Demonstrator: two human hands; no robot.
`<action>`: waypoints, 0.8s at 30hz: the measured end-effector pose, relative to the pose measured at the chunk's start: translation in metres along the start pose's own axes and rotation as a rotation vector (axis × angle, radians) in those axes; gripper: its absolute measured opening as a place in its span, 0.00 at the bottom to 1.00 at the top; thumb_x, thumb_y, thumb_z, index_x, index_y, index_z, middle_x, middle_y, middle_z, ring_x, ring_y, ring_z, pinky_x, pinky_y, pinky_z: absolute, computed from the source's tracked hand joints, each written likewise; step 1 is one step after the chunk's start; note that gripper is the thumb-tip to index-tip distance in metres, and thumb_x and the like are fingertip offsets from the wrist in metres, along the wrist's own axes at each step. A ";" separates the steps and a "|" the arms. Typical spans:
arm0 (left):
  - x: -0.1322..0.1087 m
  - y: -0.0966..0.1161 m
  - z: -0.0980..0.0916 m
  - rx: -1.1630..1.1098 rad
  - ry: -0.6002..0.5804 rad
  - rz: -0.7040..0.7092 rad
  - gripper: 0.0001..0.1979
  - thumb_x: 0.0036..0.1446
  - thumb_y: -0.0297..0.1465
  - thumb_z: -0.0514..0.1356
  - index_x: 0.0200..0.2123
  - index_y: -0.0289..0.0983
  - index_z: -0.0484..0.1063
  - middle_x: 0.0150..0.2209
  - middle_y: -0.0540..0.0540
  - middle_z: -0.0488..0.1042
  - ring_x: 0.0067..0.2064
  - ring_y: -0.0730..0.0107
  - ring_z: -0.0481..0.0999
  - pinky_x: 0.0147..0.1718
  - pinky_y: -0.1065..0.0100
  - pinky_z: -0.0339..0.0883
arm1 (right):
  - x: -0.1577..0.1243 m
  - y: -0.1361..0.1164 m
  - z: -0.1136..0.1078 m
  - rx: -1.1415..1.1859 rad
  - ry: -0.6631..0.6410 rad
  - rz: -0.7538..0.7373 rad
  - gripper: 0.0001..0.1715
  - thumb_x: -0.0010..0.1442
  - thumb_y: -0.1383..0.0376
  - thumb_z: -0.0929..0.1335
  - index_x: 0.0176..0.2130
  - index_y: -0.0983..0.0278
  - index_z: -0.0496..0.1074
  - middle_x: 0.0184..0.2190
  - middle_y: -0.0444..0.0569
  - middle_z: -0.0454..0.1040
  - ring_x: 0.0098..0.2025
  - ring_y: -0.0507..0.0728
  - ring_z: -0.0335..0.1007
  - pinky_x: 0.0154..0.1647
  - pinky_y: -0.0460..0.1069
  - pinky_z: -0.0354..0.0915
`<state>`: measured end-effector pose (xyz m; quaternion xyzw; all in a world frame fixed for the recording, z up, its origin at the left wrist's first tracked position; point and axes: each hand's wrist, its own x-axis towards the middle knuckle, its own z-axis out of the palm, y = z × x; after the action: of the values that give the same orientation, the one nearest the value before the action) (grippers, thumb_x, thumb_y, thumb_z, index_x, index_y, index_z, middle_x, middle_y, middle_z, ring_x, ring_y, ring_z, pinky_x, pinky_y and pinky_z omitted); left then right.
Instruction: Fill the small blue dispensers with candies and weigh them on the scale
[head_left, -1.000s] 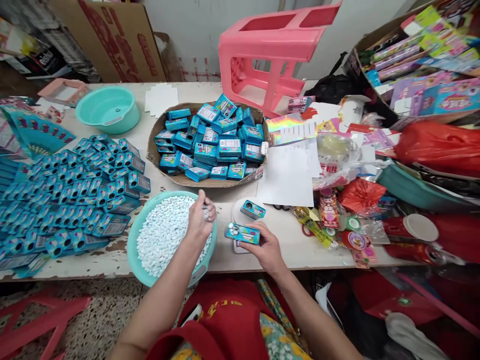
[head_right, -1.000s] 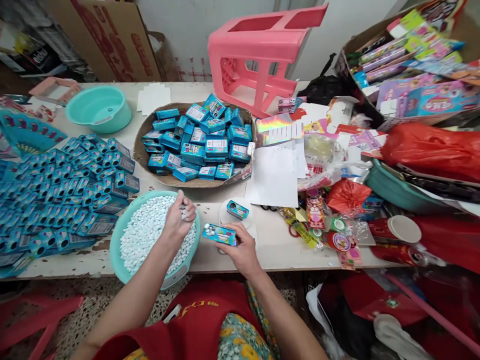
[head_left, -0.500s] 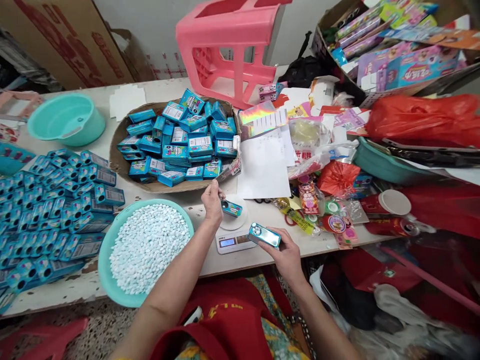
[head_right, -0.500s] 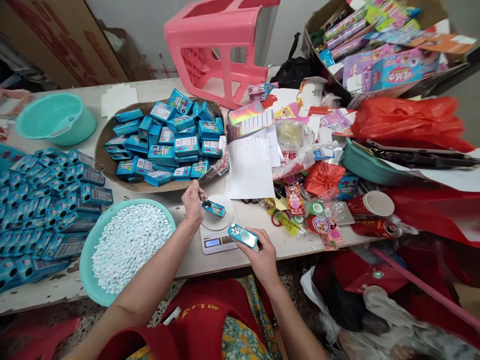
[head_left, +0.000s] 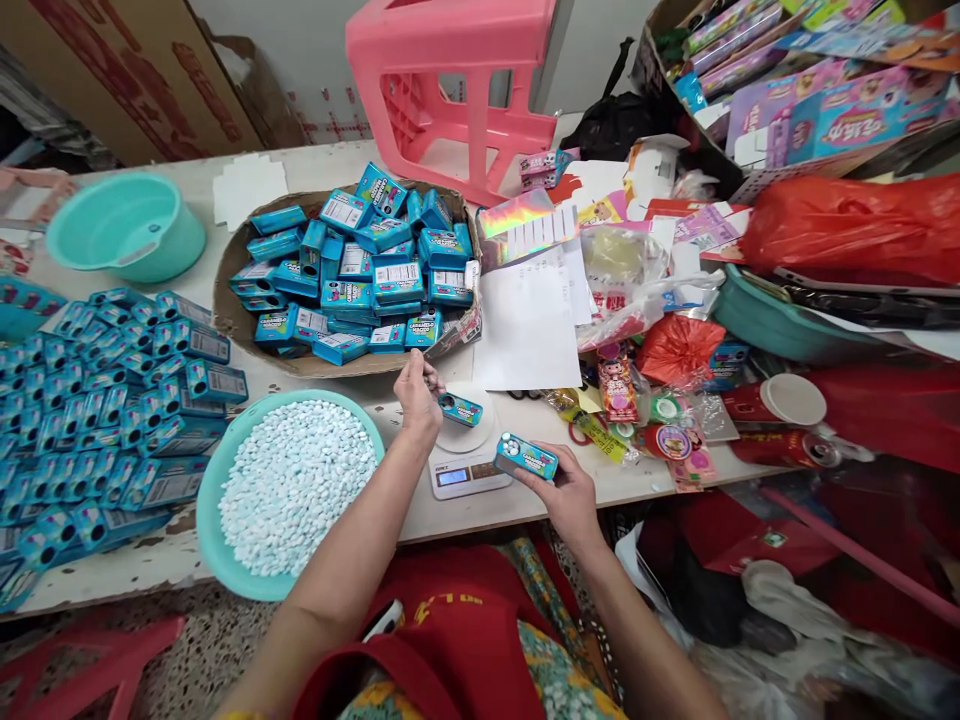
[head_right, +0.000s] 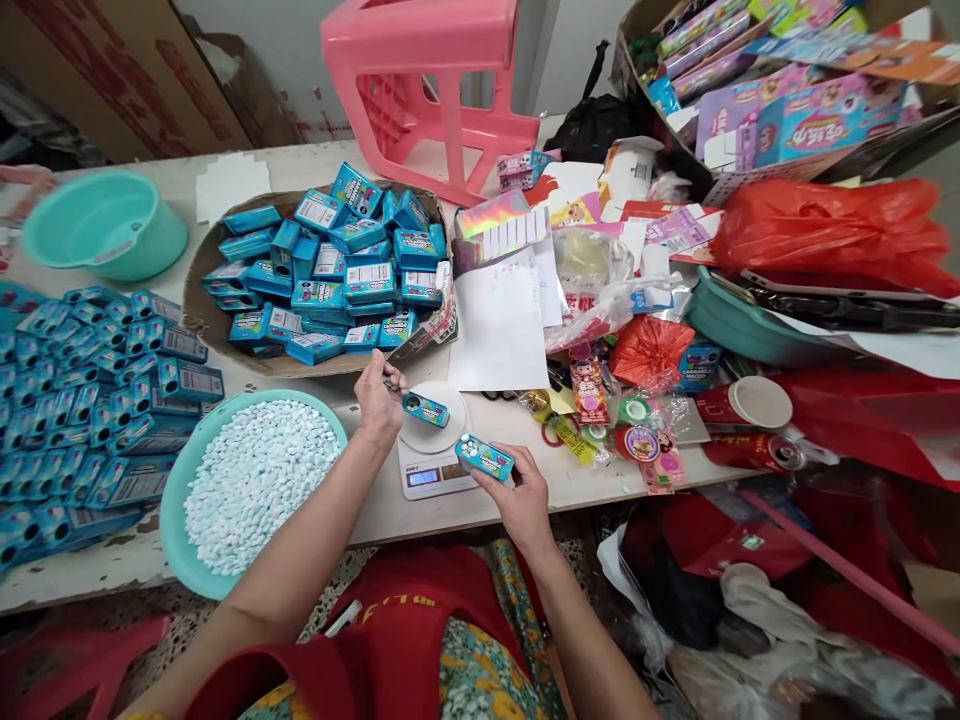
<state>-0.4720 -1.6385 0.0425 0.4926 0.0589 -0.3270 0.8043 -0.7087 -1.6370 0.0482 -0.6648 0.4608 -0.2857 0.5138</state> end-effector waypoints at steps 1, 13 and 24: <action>0.000 0.004 -0.001 -0.017 0.008 -0.041 0.25 0.49 0.51 0.61 0.21 0.38 0.55 0.15 0.57 0.54 0.16 0.81 0.59 0.15 0.76 0.50 | 0.000 0.000 0.001 0.005 0.002 0.001 0.22 0.48 0.58 0.75 0.43 0.62 0.74 0.40 0.50 0.71 0.43 0.58 0.70 0.46 0.56 0.68; -0.011 0.086 -0.099 0.246 -0.053 -0.241 0.12 0.42 0.25 0.64 0.34 0.32 0.70 0.24 0.49 0.70 0.22 0.78 0.69 0.19 0.77 0.61 | -0.007 -0.002 0.014 0.022 0.031 0.003 0.23 0.47 0.58 0.75 0.43 0.62 0.73 0.41 0.49 0.70 0.44 0.58 0.69 0.48 0.56 0.67; -0.009 0.057 -0.094 0.659 -0.364 -0.276 0.07 0.41 0.31 0.66 0.25 0.33 0.73 0.17 0.52 0.65 0.15 0.80 0.59 0.13 0.77 0.43 | -0.023 -0.006 0.019 0.012 0.065 -0.003 0.23 0.48 0.58 0.74 0.43 0.62 0.73 0.41 0.49 0.71 0.44 0.58 0.69 0.48 0.55 0.67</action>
<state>-0.4241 -1.5386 0.0413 0.6456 -0.1266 -0.5153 0.5492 -0.6999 -1.6075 0.0499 -0.6529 0.4746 -0.3105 0.5021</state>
